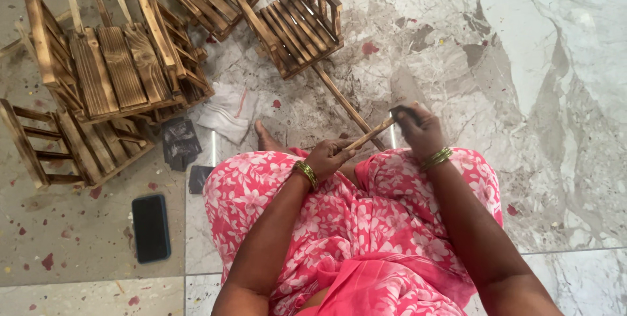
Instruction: The person sits on the floor and sands small wooden chair frames with a sanding block, rubbing the slats and rails, turning the frames over to reach other sides, then sanding a long wooden dowel by hand.
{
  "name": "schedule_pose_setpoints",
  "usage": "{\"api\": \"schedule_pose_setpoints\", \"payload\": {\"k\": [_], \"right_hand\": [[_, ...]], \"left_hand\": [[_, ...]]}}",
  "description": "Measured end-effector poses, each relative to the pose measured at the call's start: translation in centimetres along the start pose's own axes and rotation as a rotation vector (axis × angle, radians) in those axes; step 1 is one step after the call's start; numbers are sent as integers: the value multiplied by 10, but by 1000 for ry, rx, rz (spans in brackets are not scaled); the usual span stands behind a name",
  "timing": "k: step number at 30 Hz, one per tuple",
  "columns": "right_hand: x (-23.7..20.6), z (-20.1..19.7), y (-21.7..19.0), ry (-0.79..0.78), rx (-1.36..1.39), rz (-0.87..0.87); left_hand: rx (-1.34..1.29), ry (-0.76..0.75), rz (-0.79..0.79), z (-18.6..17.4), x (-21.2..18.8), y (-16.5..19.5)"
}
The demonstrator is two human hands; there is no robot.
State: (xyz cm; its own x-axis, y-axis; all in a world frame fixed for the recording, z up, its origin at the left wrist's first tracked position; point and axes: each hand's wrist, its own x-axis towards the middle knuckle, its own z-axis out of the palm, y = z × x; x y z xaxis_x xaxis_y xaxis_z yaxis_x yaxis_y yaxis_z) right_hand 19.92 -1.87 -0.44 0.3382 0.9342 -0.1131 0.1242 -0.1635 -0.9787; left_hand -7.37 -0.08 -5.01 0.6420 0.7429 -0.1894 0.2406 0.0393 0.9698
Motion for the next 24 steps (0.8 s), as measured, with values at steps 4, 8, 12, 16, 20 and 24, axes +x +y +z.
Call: {"api": "schedule_pose_setpoints", "payload": {"k": [4, 8, 12, 16, 20, 24], "right_hand": [[0, -2, 5, 60, 185, 1], [-2, -2, 4, 46, 180, 42], [-3, 0, 2, -40, 105, 24], [-3, 0, 1, 88, 220, 18], [-3, 0, 2, -96, 81, 117], [-4, -1, 2, 48, 252, 49]], "left_hand": [[-80, -1, -5, 1, -1, 3], [5, 1, -45, 0, -3, 4], [-45, 7, 75, 1, -2, 5], [-39, 7, -20, 0, -4, 5], [19, 0, -2, -1, -3, 5], [1, 13, 5, 1, -3, 3]]}}
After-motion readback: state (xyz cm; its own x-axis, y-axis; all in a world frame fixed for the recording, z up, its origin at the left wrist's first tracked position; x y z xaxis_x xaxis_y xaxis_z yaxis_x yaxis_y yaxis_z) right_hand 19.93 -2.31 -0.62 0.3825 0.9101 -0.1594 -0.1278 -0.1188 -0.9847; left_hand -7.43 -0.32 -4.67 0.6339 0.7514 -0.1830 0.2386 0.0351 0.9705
